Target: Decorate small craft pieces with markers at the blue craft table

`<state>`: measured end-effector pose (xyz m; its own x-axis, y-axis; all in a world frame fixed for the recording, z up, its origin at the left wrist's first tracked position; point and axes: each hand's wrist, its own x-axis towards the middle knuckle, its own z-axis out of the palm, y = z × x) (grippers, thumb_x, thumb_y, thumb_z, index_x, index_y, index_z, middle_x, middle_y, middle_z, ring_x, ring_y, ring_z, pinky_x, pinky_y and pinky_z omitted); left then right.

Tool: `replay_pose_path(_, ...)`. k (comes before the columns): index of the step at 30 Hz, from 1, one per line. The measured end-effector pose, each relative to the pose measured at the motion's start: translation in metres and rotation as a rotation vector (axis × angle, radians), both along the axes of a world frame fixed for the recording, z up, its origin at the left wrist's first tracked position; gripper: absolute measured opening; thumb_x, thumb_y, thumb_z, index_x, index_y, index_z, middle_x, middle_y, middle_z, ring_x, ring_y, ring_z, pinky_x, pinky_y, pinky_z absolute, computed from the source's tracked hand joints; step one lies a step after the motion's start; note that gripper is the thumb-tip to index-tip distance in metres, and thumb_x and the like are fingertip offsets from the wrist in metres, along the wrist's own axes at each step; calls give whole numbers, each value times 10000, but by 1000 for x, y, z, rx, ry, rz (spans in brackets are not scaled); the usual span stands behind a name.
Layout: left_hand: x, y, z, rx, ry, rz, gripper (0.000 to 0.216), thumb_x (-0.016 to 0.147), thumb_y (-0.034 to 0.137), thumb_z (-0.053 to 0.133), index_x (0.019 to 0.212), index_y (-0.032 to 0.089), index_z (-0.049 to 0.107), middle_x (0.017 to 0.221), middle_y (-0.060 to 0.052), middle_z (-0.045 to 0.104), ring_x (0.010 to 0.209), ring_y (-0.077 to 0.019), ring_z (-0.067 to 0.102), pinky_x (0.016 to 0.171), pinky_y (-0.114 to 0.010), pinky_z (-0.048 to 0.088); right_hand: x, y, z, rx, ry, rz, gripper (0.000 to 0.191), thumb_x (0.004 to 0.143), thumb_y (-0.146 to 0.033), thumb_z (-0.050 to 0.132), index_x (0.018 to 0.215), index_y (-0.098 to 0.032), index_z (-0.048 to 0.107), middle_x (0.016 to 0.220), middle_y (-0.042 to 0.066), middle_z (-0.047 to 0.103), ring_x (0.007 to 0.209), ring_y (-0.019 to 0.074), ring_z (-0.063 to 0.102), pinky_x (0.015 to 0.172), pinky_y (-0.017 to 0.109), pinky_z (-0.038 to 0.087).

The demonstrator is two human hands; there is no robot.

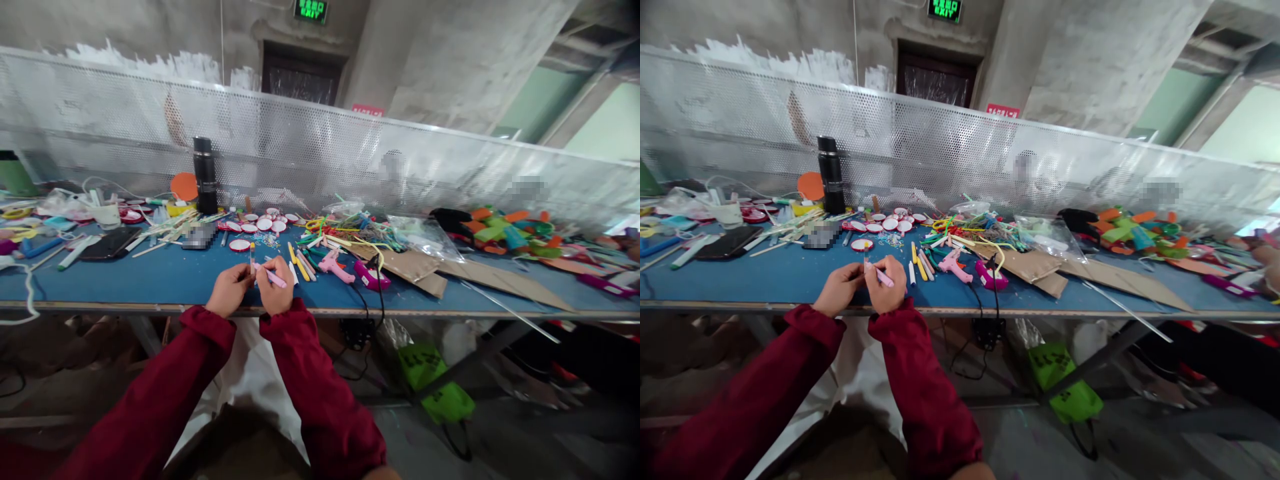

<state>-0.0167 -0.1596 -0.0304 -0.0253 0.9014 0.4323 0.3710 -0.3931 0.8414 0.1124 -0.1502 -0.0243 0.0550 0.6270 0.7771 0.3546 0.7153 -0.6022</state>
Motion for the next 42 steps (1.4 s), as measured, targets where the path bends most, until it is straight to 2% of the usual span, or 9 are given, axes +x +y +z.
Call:
replay_pose_path(20, -2, 1, -2, 8, 59, 19, 212, 795, 336, 553, 673, 163, 539, 574, 40, 441, 571, -104, 380, 548, -230, 298, 0, -1, 2, -34, 15, 20, 203, 866, -355, 521, 728, -208, 501, 713, -4, 554, 717, 136, 537, 671, 259, 437)
replay_pose_path(33, 0, -1, 0, 3, 104, 32, 193, 795, 326, 543, 701, 159, 557, 611, 30, 489, 593, -107, 402, 558, -230, 304, -1, 0, 2, -34, 24, 34, 185, 867, -351, 521, 745, -212, 509, 735, -2, 566, 728, 137, 543, 672, 261, 442)
replay_pose_path(42, 0, 0, 0, 20, 41, 20, 236, 801, 345, 552, 655, 164, 518, 574, 41, 452, 571, -100, 382, 546, -225, 295, -1, 0, 0, 0, 6, 15, 185, 866, -332, 516, 724, -215, 495, 716, 1, 550, 717, 143, 535, 663, 267, 437)
